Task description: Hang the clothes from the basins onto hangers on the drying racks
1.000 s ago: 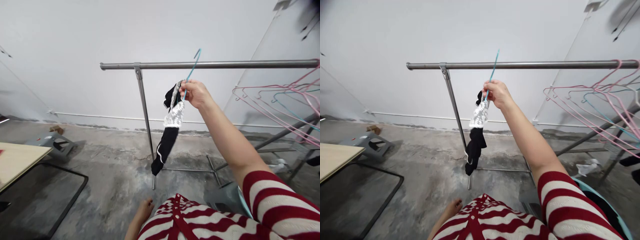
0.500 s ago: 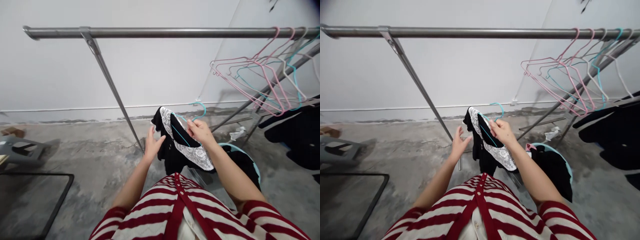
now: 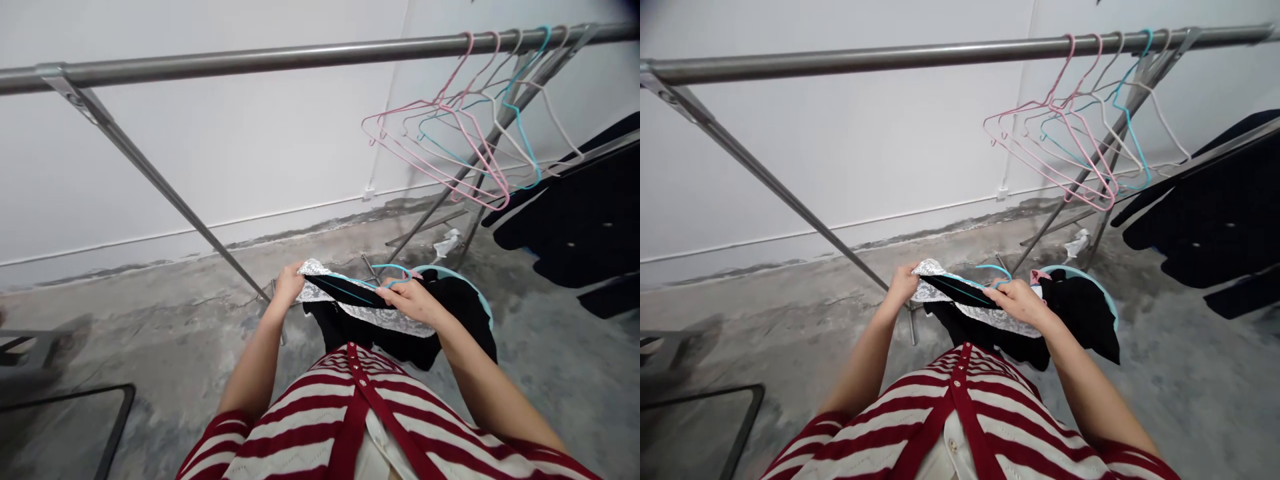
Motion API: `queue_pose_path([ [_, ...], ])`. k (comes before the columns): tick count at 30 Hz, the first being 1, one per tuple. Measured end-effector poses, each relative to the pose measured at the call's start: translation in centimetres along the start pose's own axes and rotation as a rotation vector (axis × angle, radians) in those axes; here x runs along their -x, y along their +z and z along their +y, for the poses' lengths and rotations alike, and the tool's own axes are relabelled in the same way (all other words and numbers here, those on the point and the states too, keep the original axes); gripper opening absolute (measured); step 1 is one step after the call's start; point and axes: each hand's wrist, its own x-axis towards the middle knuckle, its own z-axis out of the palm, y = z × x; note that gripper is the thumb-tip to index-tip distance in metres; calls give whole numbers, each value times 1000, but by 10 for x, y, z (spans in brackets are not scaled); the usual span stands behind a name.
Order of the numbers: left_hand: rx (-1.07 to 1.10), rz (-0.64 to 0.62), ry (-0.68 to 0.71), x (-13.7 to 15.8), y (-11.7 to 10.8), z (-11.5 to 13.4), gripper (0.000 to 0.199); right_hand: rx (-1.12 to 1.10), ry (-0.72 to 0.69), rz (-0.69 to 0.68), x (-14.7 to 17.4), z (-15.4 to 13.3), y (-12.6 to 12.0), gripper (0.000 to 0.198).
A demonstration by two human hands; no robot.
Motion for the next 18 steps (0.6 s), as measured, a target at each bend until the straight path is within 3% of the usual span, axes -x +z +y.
queue_pose_path([
  [3, 112, -86, -67, 3, -1, -7, 36, -63, -5, 26, 11, 14, -13, 47],
  [6, 205, -142, -127, 5, 0, -8, 45, -126, -99, 20, 18, 21, -26, 46],
  [11, 196, -49, -164, 3, -6, 10, 42, -118, -144, -1, 13, 25, -33, 40],
  [18, -238, 126, 4, 6, -29, 36, 32, -165, -140, 61, 8, 33, -35, 45],
])
